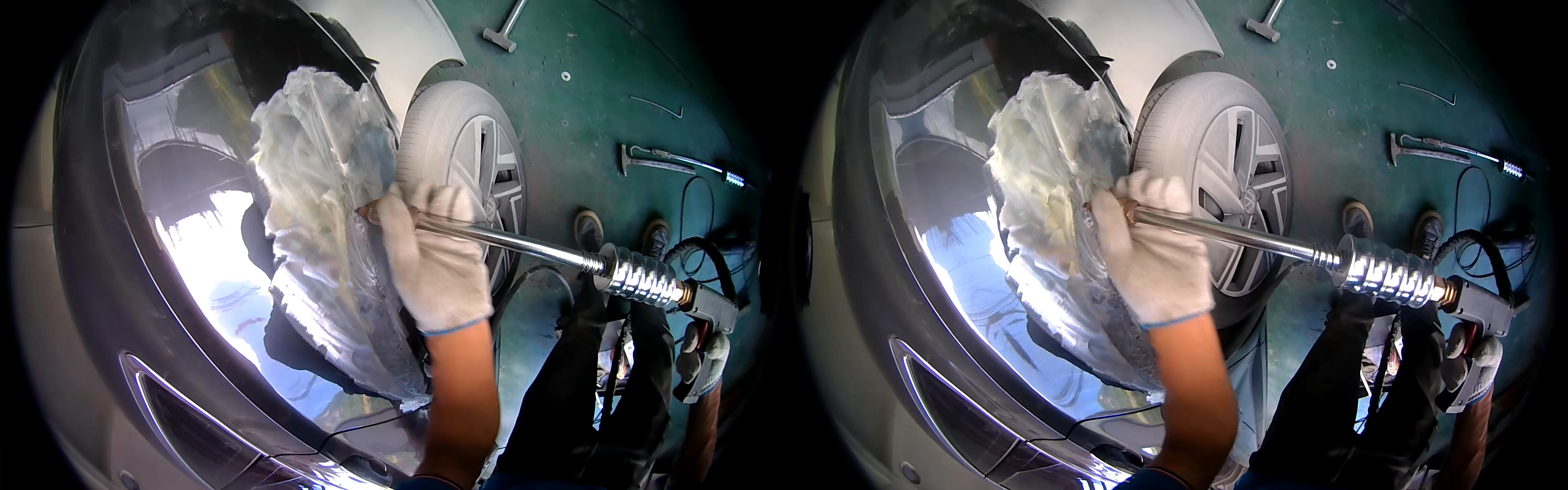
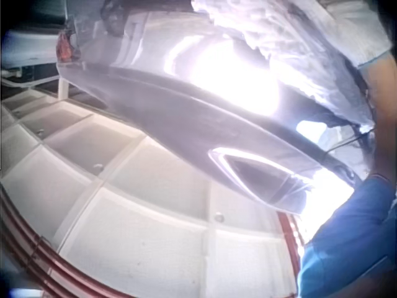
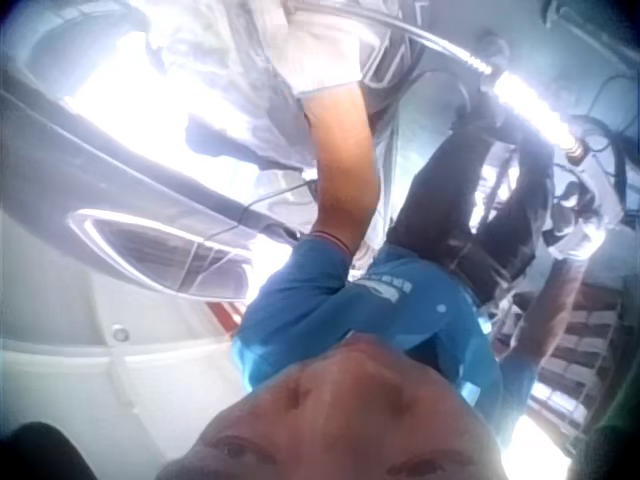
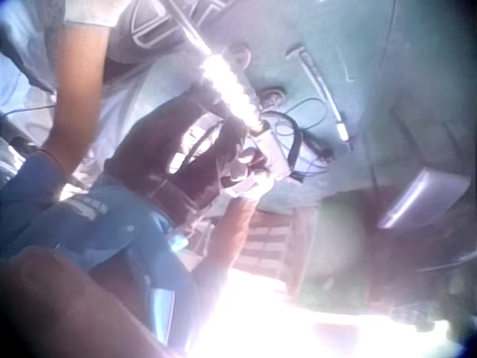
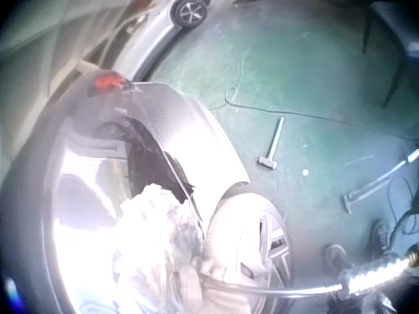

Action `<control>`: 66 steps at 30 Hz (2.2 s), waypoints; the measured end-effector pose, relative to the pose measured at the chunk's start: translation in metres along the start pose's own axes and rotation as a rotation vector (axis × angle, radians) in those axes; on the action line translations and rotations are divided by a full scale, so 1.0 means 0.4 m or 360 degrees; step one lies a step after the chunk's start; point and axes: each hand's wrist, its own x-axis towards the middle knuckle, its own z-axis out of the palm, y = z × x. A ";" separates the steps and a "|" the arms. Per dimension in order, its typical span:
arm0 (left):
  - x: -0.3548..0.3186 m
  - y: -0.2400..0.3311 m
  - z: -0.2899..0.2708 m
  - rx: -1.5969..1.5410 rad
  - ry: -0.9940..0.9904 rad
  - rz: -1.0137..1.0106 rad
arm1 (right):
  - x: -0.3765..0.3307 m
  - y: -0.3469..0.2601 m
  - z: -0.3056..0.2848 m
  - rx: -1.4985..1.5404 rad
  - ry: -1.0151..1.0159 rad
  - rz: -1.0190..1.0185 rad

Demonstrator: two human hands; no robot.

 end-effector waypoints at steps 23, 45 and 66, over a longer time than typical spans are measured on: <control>-0.068 -0.104 -0.089 0.0181 -0.0696 -0.0145 | -0.026 0.016 -0.013 -0.0083 0.0234 -0.0112; 0.076 0.078 -0.007 0.0237 -0.0144 -0.0008 | 0.038 0.019 -0.001 -0.0083 -0.0024 0.0018; 0.083 0.092 -0.011 0.0120 -0.0231 -0.0161 | 0.017 0.005 0.007 -0.0015 0.0058 0.0029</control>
